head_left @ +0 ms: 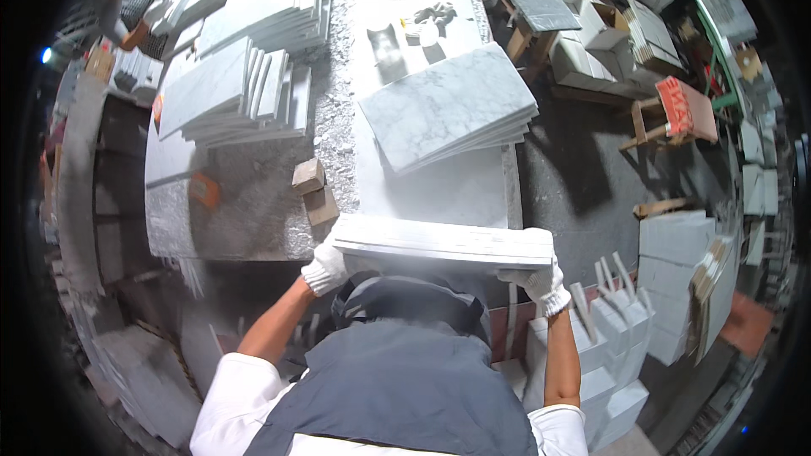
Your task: The person scrapes a white stone tile with a metal scraper, wipes it with a cloth, and stacks it with other finished tiles. They repeat this process for multiple tiles, occasionally walking to retrieve more tiles from a nearby stack.
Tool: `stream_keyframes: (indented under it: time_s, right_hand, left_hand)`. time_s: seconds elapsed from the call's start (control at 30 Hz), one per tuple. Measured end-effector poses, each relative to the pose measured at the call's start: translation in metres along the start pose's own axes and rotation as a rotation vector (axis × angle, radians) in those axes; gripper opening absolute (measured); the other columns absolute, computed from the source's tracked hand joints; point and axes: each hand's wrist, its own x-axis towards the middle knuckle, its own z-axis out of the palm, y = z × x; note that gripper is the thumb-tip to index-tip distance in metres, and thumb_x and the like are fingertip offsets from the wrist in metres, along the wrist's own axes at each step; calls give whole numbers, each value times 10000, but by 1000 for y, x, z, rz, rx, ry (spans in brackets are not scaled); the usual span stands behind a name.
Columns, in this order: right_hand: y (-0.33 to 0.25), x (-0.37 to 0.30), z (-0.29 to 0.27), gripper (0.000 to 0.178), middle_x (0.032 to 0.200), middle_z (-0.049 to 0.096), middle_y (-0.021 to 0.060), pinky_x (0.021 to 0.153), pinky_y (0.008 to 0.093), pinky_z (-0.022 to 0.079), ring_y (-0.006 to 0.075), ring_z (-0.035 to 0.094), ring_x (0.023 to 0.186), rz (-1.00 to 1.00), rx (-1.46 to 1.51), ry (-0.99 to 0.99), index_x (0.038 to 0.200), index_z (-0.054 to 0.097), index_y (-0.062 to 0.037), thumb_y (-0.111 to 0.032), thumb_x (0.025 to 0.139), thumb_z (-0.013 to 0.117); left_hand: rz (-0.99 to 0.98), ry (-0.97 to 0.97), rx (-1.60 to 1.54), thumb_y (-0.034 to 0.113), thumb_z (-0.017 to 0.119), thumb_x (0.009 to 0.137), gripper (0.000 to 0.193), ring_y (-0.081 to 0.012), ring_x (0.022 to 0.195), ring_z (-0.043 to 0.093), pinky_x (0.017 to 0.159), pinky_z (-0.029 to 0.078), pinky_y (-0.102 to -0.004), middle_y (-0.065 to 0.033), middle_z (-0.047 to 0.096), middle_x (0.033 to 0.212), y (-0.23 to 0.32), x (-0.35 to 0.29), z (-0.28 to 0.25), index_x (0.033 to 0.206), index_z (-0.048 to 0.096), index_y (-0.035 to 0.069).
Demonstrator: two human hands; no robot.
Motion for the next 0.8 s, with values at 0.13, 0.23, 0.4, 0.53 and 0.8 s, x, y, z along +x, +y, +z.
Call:
stream_keyframes:
  time_s: [0.13, 0.23, 0.4, 0.53, 0.8]
  right_hand:
    - [15, 62, -20, 684, 1239, 668, 136, 998, 370, 516, 268, 642, 1170, 67, -45, -33, 1279, 639, -16, -263, 712, 933]
    - [17, 97, -23, 708, 1316, 629, 143, 1046, 380, 501, 292, 622, 1220, 75, 183, -31, 1328, 615, -10, -379, 787, 882]
    - [10, 137, -18, 281, 746, 455, 2, 598, 314, 419, 127, 462, 681, -120, 139, -45, 792, 465, -72, -250, 993, 551]
    - [14, 133, -13, 262, 884, 498, 31, 724, 328, 444, 164, 491, 811, -198, 157, 48, 962, 511, -53, -299, 988, 596]
    - [53, 112, -7, 702, 1266, 644, 140, 1101, 354, 481, 241, 626, 1175, -217, 124, -10, 1499, 406, 11, -259, 942, 739]
  left_hand:
    - [-142, 156, -397, 216, 762, 920, 612, -249, 1200, 605, 1049, 494, -379, -120, 632, 1277, -15, 19, 14, 1442, 481, 64]
    - [-74, 274, -709, 162, 645, 1001, 479, -223, 1217, 599, 1042, 504, -357, -99, 566, 1379, -27, 29, 32, 1441, 482, 64]
    - [-420, 346, -1062, 224, 608, 1003, 402, -226, 1167, 594, 1020, 490, -360, -92, 590, 1277, -33, 55, 33, 1371, 535, 79]
    - [-750, 367, -1408, 412, 638, 969, 362, -168, 906, 643, 813, 544, -342, -44, 662, 968, -9, 65, 32, 1151, 676, 102]
    - [-50, 343, 37, 92, 765, 913, 817, -193, 1260, 554, 1076, 468, -349, -107, 550, 1419, 11, 32, 29, 1586, 304, 55]
